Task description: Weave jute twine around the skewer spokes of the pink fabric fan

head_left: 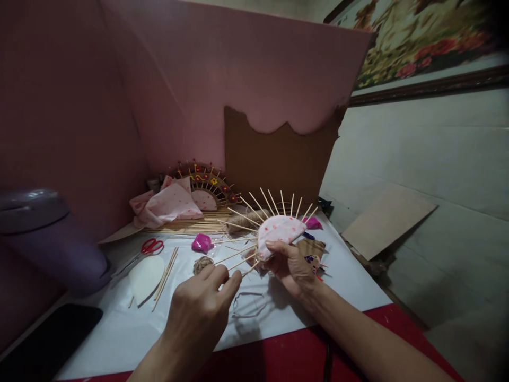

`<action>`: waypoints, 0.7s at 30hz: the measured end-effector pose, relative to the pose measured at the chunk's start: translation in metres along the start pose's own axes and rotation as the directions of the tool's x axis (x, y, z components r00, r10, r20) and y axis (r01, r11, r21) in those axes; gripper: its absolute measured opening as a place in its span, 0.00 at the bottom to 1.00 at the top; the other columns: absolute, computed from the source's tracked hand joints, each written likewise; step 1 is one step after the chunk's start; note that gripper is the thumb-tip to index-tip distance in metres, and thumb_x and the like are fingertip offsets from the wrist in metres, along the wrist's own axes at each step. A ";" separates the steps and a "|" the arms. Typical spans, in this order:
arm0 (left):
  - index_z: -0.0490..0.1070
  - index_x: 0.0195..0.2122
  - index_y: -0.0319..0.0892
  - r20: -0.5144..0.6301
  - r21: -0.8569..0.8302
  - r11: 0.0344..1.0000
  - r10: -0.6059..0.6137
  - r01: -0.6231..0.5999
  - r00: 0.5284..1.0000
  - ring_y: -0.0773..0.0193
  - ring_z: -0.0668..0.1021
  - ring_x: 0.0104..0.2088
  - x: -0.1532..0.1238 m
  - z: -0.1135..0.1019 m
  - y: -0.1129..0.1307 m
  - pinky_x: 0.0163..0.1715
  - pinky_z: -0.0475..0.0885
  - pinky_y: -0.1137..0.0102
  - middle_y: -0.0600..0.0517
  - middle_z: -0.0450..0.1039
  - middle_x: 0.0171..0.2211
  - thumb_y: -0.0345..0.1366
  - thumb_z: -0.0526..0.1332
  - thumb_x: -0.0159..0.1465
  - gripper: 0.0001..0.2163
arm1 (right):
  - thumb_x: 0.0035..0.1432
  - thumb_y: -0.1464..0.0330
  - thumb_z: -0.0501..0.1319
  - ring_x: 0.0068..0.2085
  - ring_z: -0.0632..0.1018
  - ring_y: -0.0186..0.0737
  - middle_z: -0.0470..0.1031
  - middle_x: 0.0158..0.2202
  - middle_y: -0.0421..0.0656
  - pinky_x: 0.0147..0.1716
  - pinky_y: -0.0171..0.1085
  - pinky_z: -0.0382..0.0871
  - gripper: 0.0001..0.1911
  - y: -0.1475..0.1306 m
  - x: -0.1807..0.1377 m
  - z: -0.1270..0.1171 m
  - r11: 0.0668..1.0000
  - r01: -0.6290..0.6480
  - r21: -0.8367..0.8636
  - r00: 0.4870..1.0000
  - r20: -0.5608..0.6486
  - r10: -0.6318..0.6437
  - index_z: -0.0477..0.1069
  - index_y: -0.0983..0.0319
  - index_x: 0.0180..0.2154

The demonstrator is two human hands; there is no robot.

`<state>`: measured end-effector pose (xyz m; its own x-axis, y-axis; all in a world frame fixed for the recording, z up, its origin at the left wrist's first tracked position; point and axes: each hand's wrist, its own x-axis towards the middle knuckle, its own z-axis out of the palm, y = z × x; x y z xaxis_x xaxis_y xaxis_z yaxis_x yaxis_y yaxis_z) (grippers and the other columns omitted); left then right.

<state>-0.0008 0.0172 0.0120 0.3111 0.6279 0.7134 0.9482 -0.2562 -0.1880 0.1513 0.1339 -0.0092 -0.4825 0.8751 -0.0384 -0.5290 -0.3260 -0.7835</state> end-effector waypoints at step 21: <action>0.71 0.38 0.41 -0.036 -0.616 0.781 -0.155 0.101 0.987 0.64 0.76 0.32 -0.002 0.001 0.003 0.31 0.71 0.72 0.50 0.75 0.31 0.23 0.57 0.58 0.10 | 0.44 0.72 0.61 0.21 0.70 0.30 0.72 0.21 0.39 0.20 0.29 0.61 0.06 -0.008 -0.005 0.008 0.887 -0.210 0.411 0.976 0.149 0.161 0.67 0.65 0.28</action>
<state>0.0011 0.0160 0.0101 0.1575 0.6336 0.7575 0.7323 -0.5895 0.3408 0.1526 0.1294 0.0020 -0.6601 0.7478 -0.0716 -0.6552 -0.6197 -0.4320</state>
